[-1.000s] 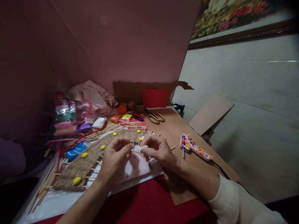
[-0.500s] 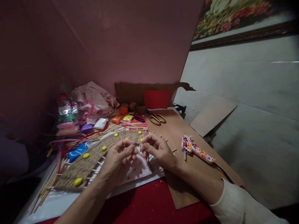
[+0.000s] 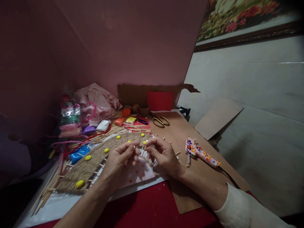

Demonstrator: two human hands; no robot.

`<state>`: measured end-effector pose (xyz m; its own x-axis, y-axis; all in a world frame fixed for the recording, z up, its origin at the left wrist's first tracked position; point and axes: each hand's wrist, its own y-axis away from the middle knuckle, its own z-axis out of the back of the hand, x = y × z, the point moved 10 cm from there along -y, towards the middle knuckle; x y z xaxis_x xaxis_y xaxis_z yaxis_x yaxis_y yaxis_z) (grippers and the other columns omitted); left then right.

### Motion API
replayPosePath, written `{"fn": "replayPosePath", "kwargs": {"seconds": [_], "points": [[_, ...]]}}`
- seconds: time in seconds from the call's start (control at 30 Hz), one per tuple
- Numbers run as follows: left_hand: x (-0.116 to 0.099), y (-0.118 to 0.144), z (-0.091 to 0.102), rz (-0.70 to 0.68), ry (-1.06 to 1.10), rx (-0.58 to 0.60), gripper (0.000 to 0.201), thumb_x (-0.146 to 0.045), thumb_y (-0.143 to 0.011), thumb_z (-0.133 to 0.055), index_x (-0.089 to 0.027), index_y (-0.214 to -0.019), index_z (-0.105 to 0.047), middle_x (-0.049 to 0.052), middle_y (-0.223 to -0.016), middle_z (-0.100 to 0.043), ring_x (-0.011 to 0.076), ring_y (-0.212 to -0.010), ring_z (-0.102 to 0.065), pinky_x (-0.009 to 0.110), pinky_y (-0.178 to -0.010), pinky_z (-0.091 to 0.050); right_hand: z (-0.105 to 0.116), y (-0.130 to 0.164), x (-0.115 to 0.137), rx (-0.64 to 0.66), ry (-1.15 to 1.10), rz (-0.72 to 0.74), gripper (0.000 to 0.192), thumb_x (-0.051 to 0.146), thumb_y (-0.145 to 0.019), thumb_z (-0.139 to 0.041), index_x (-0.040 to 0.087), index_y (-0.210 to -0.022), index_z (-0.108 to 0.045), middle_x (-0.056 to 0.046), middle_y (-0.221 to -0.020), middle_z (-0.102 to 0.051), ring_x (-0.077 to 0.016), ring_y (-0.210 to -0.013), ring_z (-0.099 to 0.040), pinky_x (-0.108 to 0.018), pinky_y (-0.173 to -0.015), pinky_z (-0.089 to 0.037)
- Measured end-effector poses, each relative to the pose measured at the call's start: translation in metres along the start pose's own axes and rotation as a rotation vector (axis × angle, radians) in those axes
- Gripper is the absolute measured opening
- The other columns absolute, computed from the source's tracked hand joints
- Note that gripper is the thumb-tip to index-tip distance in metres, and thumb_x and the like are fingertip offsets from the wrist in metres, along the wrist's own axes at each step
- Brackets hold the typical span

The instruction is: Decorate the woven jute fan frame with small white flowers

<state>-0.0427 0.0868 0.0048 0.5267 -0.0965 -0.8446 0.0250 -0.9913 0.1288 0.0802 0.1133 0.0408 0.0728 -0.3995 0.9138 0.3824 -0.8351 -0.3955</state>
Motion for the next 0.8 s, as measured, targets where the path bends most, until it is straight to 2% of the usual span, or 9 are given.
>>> {"fn": "replayPosePath", "kwargs": {"seconds": [0.07, 0.13, 0.23, 0.33, 0.47, 0.57, 0.67, 0.73, 0.8], "points": [[0.001, 0.000, 0.001, 0.006, 0.013, -0.013, 0.036, -0.017, -0.053, -0.084, -0.012, -0.085, -0.070, 0.004, -0.069, -0.069, 0.0092, -0.054, -0.059, 0.019, -0.052, -0.048, 0.002, 0.001, 0.007, -0.022, 0.085, 0.071, 0.010, 0.023, -0.083, -0.057, 0.018, -0.092, -0.058, 0.003, -0.062, -0.053, -0.0088, -0.053, -0.049, -0.022, -0.051, -0.041], [0.001, 0.001, 0.001, 0.001, 0.000, -0.021, 0.033, -0.015, -0.050, -0.085, -0.014, -0.079, -0.069, 0.002, -0.066, -0.067, 0.0094, -0.052, -0.057, 0.020, -0.052, -0.048, 0.001, 0.002, 0.015, -0.021, 0.171, 0.141, 0.008, 0.023, -0.083, -0.057, 0.018, -0.089, -0.060, 0.002, -0.066, -0.052, -0.0095, -0.057, -0.048, -0.023, -0.053, -0.041], [-0.004, 0.002, 0.000, -0.040, -0.032, -0.031, 0.025, -0.025, -0.055, -0.084, -0.012, -0.066, -0.066, -0.001, -0.053, -0.059, 0.0060, -0.046, -0.050, 0.016, -0.045, -0.041, -0.001, 0.005, 0.025, 0.002, 0.268, 0.229, 0.009, 0.025, -0.085, -0.056, 0.018, -0.086, -0.061, 0.000, -0.071, -0.055, -0.0111, -0.062, -0.049, -0.025, -0.056, -0.042], [-0.007, 0.003, -0.002, -0.060, -0.046, -0.022, 0.028, -0.032, -0.060, -0.081, -0.009, -0.071, -0.069, 0.000, -0.054, -0.058, 0.0050, -0.046, -0.048, 0.015, -0.044, -0.037, -0.002, 0.008, 0.032, 0.010, 0.310, 0.296, 0.010, 0.024, -0.086, -0.054, 0.019, -0.091, -0.062, -0.002, -0.077, -0.059, -0.0131, -0.069, -0.054, -0.027, -0.062, -0.044], [-0.001, 0.003, -0.001, -0.020, -0.037, -0.004, 0.030, -0.020, -0.056, -0.082, -0.013, -0.083, -0.071, 0.003, -0.067, -0.067, 0.0087, -0.054, -0.055, 0.020, -0.052, -0.044, 0.001, 0.009, 0.028, -0.017, 0.284, 0.267, 0.019, 0.019, -0.082, -0.059, 0.020, -0.102, -0.058, -0.002, -0.080, -0.060, -0.0136, -0.069, -0.056, -0.028, -0.064, -0.047], [-0.002, 0.003, 0.001, -0.060, -0.114, 0.004, 0.020, -0.021, -0.059, -0.080, -0.015, -0.075, -0.069, -0.001, -0.059, -0.062, 0.0067, -0.048, -0.050, 0.018, -0.047, -0.040, 0.004, 0.007, 0.022, -0.043, 0.259, 0.221, 0.019, 0.018, -0.078, -0.064, 0.020, -0.096, -0.057, -0.002, -0.080, -0.061, -0.0130, -0.066, -0.055, -0.027, -0.061, -0.047], [-0.008, 0.003, 0.000, -0.136, -0.227, 0.004, 0.017, -0.027, -0.064, -0.078, -0.014, -0.067, -0.069, -0.004, -0.050, -0.053, 0.0035, -0.043, -0.042, 0.015, -0.041, -0.030, 0.006, 0.008, 0.029, -0.066, 0.262, 0.276, 0.014, 0.018, -0.076, -0.067, 0.021, -0.089, -0.062, -0.003, -0.085, -0.059, -0.0135, -0.072, -0.056, -0.027, -0.062, -0.047], [-0.007, 0.004, -0.003, -0.141, -0.233, 0.014, 0.016, -0.026, -0.064, -0.077, -0.014, -0.071, -0.071, -0.003, -0.052, -0.055, 0.0041, -0.044, -0.043, 0.015, -0.043, -0.031, 0.005, 0.009, 0.032, -0.055, 0.244, 0.307, 0.016, 0.019, -0.076, -0.069, 0.023, -0.091, -0.066, -0.003, -0.089, -0.058, -0.0141, -0.076, -0.056, -0.028, -0.065, -0.049], [-0.004, 0.004, -0.007, -0.125, -0.168, 0.039, 0.016, -0.022, -0.063, -0.078, -0.015, -0.076, -0.072, -0.001, -0.058, -0.061, 0.0066, -0.049, -0.050, 0.017, -0.048, -0.038, 0.003, 0.008, 0.027, -0.032, 0.158, 0.259, 0.022, 0.021, -0.075, -0.070, 0.024, -0.097, -0.065, -0.002, -0.086, -0.058, -0.0128, -0.071, -0.057, -0.027, -0.061, -0.050]]}}
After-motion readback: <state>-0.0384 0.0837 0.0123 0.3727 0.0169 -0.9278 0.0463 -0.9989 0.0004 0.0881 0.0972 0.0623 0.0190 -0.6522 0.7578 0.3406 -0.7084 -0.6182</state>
